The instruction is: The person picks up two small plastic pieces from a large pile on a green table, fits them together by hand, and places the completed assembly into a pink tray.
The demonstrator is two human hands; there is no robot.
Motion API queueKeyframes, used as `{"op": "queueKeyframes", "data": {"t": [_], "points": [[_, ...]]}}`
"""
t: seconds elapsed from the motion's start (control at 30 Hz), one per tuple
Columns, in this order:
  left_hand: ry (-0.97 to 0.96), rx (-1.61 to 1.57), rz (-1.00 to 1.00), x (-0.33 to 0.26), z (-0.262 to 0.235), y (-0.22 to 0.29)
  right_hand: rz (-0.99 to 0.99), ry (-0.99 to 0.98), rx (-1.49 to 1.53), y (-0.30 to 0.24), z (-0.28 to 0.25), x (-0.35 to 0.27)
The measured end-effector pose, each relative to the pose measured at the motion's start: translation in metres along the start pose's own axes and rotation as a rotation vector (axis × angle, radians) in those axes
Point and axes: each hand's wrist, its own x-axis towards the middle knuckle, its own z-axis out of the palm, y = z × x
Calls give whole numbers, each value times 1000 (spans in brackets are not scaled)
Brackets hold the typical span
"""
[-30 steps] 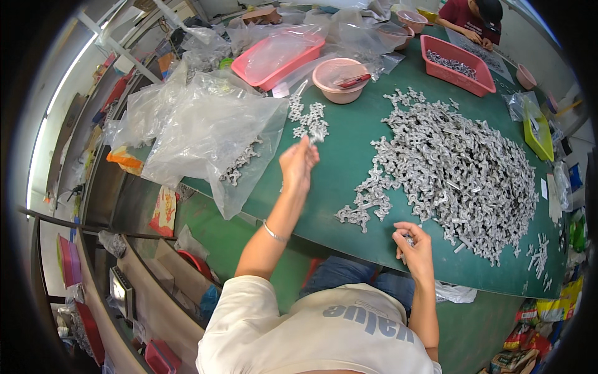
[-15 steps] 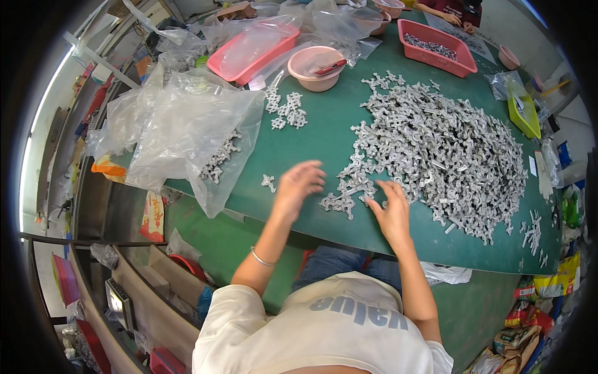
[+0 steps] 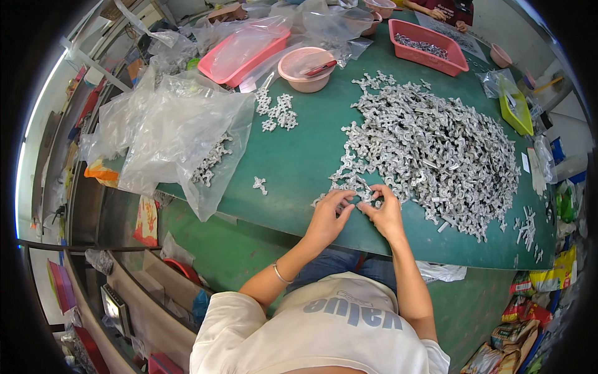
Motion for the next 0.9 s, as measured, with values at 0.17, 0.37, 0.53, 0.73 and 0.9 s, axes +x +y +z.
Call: {"op": "queueKeyframes", "data": {"t": [0.17,0.37,0.53,0.73,0.9], "points": [[26,74,71,1,5,4,138,-30,193,1,1,1],[102,109,137,-2,7,17,309,-33,495,-17,-17,-5],[56,-80,161,-13,4,47,359,-110,738,-56,-55,-21],[14,-278,165,-23,-1,88,178,25,768,-85,-81,-34],[-7,-382,165,-32,-4,100,95,46,755,-95,-91,-43]]}}
